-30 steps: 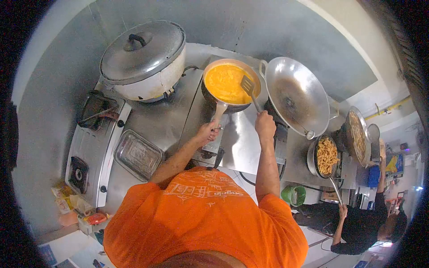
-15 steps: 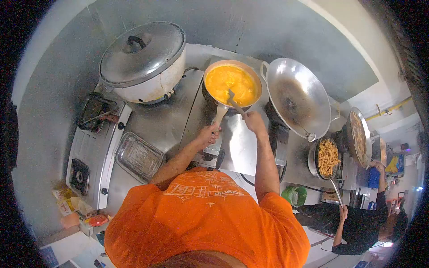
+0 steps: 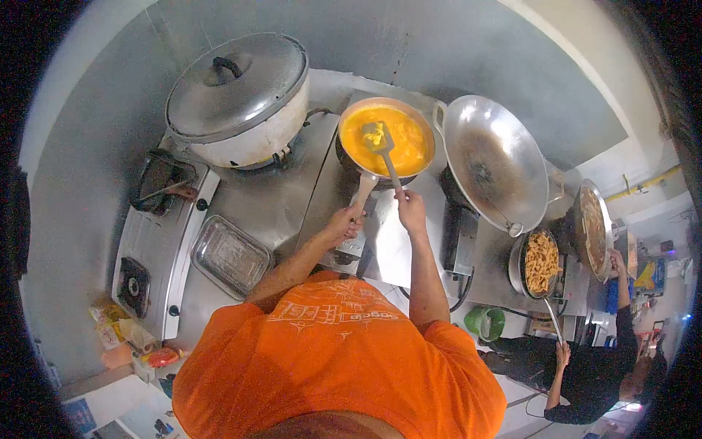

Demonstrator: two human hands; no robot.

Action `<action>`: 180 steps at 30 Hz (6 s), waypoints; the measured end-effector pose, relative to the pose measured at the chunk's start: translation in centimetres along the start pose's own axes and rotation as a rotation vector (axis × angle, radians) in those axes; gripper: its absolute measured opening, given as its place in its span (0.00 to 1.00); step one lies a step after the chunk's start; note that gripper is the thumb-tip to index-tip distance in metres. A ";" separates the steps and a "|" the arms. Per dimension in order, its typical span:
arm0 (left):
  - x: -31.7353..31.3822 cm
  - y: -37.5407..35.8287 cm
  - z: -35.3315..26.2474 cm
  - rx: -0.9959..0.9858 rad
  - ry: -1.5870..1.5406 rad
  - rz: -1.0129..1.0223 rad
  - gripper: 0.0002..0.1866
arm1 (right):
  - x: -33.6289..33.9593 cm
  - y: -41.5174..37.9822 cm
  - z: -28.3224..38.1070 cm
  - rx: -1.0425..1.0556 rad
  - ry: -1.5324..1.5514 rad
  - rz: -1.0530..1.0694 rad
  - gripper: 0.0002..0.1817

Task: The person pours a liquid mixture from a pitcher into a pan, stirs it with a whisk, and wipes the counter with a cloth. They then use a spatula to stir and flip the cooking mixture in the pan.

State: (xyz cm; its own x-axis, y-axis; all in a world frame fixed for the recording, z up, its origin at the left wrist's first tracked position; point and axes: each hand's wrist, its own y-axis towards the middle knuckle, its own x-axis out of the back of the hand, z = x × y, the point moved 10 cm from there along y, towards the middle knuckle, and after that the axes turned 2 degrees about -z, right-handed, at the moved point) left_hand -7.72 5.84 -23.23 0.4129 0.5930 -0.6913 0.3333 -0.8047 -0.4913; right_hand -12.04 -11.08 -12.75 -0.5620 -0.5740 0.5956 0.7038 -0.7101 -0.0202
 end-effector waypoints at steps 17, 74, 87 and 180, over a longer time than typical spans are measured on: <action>0.1 -0.1 -0.1 -0.014 0.024 -0.017 0.19 | 7.2 -1.3 6.7 0.179 -0.486 -0.235 0.16; 0.1 -0.7 -0.2 -0.024 0.033 -0.078 0.16 | -1.3 12.1 14.7 0.328 -0.657 -0.137 0.11; 0.5 0.2 0.5 -0.023 0.068 -0.004 0.16 | 9.1 13.1 13.2 0.347 -0.657 0.065 0.11; 0.2 -0.4 0.1 -0.003 0.095 -0.010 0.19 | 6.6 4.5 14.7 0.308 -1.100 0.318 0.13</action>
State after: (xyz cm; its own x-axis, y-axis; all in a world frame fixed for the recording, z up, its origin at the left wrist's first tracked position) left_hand -7.83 6.25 -23.27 0.4878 0.6011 -0.6330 0.3401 -0.7987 -0.4964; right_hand -6.20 -12.07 2.89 0.2270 0.0586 0.9721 0.9039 -0.3843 -0.1878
